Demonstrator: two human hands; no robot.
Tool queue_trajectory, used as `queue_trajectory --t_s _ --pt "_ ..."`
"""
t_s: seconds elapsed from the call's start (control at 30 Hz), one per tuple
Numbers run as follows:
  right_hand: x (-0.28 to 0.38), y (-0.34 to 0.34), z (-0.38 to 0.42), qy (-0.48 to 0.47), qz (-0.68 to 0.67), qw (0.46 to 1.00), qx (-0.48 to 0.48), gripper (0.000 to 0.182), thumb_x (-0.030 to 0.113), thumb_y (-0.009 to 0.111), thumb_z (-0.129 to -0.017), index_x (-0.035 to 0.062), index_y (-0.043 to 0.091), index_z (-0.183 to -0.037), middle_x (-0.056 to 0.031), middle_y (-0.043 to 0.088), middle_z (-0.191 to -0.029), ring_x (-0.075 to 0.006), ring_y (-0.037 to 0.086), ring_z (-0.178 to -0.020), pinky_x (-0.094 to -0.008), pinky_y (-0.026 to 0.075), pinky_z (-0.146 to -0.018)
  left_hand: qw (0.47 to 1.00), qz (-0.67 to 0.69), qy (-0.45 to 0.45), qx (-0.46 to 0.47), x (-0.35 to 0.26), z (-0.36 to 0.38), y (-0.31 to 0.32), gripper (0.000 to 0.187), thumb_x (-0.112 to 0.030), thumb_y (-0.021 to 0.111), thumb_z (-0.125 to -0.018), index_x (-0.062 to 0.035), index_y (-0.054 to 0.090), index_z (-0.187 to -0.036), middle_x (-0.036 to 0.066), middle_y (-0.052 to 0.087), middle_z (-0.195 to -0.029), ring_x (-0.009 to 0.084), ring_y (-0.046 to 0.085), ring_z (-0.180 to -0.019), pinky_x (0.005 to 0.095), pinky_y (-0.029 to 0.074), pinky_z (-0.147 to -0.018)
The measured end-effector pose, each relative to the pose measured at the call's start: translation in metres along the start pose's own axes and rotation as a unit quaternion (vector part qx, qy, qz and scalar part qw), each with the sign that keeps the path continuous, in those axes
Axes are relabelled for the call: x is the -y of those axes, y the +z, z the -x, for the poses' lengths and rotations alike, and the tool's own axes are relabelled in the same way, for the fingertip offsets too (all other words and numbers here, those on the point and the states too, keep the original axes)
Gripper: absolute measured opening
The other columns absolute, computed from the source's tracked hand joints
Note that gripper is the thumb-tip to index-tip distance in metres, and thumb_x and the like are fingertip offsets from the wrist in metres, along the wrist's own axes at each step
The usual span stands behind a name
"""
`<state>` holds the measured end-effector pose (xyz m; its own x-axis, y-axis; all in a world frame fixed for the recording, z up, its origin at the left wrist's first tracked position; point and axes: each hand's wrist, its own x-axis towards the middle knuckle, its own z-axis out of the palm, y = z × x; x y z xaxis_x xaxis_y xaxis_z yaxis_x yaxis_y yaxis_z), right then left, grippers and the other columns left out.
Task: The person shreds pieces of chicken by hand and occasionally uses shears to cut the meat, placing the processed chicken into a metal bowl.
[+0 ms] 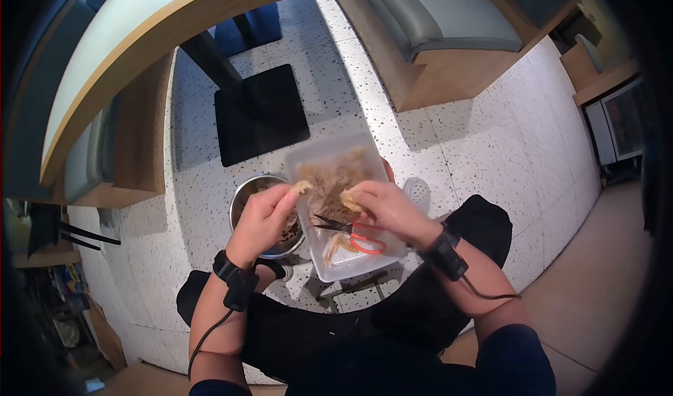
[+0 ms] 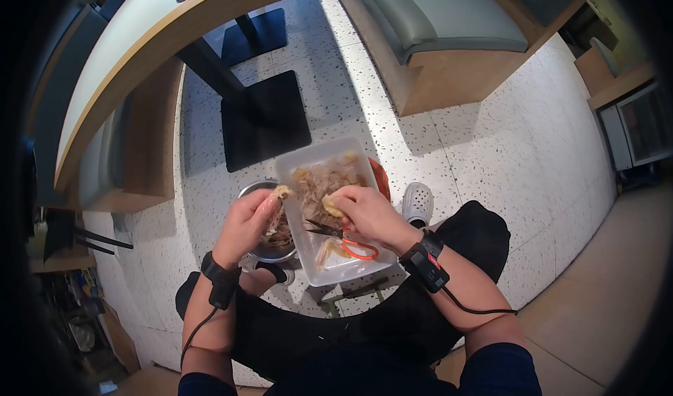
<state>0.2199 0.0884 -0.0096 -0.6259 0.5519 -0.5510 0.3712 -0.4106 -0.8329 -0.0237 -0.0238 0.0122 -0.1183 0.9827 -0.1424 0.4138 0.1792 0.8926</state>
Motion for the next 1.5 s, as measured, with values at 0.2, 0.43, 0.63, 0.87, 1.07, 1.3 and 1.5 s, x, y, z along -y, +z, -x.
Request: queue_trajectory --t_s 0.2,0.43,0.63,0.87,1.07,1.3,1.5 --pt "-0.005 0.003 -0.005 -0.047 0.052 0.997 -0.041 0.026 0.021 0.06 -0.1 -0.0019 0.068 -0.111 -0.0066 0.066 -0.078 -0.015 0.065 -0.071 -0.0326 0.053 -0.062 0.969 0.218 -0.098 0.062 0.0 -0.003 0.003 0.029 -0.025 0.056 -0.106 -0.0009 0.066 -0.119 0.0 0.062 -0.082 0.007 0.056 -0.072 0.0231 0.048 -0.062" --pt "-0.013 -0.001 -0.017 -0.123 0.277 0.942 -0.146 0.031 0.021 0.068 -0.093 -0.0069 0.066 -0.105 -0.0248 0.067 -0.082 -0.0374 0.069 -0.081 -0.044 0.054 -0.072 0.947 0.303 -0.097 0.05 -0.002 -0.003 0.005 0.022 -0.019 0.059 -0.104 -0.0014 0.06 -0.117 -0.001 0.063 -0.09 0.0062 0.059 -0.083 0.0213 0.048 -0.064" --pt "-0.022 0.009 -0.022 -0.174 0.297 0.93 -0.131 0.036 0.024 0.069 -0.092 -0.0043 0.067 -0.115 -0.023 0.07 -0.094 -0.039 0.069 -0.089 -0.046 0.054 -0.081 0.964 0.228 -0.111 0.081 0.003 -0.001 0.003 0.018 -0.016 0.062 -0.103 -0.0023 0.062 -0.113 -0.001 0.063 -0.09 0.005 0.057 -0.072 0.0214 0.047 -0.062" --pt "0.01 0.02 -0.004 -0.327 0.233 0.915 -0.045 0.034 0.02 0.065 -0.097 -0.0005 0.064 -0.124 -0.0198 0.067 -0.105 -0.0349 0.067 -0.094 -0.0411 0.053 -0.083 0.965 0.22 -0.118 0.084 0.0 -0.002 0.012 0.021 -0.019 0.064 -0.102 -0.0011 0.064 -0.112 -0.003 0.061 -0.084 0.004 0.055 -0.067 0.0216 0.047 -0.06" --pt "0.012 0.009 -0.006 -0.337 0.283 0.896 0.054 0.024 0.019 0.06 -0.1 -0.0001 0.066 -0.114 -0.0187 0.068 -0.097 -0.0371 0.066 -0.094 -0.0438 0.051 -0.083 0.95 0.241 -0.132 0.148 -0.006 -0.006 0.006 0.017 -0.015 0.064 -0.101 -0.0012 0.064 -0.111 -0.003 0.061 -0.084 0.0045 0.055 -0.071 0.0249 0.047 -0.062" --pt "0.007 0.006 -0.001 -0.235 0.283 0.919 0.144 0.021 0.013 0.05 -0.098 -0.0015 0.063 -0.107 -0.0197 0.066 -0.093 -0.0369 0.065 -0.088 -0.0428 0.051 -0.08 0.934 -0.22 0.272 0.071 -0.017 -0.005 0.01 0.024 -0.009 0.072 -0.086 -0.0007 0.064 -0.108 0.012 0.061 -0.084 0.0307 0.062 -0.078 0.0411 0.052 -0.067" --pt "0.011 0.008 0.0 -0.238 0.216 0.936 0.145 0.017 0.011 0.046 -0.095 -0.0015 0.057 -0.095 -0.0146 0.059 -0.08 -0.0252 0.059 -0.074 -0.0379 0.048 -0.07 0.933 -0.234 0.269 0.04 -0.019 0.001 0.024 0.012 -0.011 0.065 -0.093 -0.0006 0.06 -0.097 0.014 0.059 -0.082 0.0349 0.062 -0.078 0.0445 0.05 -0.065"
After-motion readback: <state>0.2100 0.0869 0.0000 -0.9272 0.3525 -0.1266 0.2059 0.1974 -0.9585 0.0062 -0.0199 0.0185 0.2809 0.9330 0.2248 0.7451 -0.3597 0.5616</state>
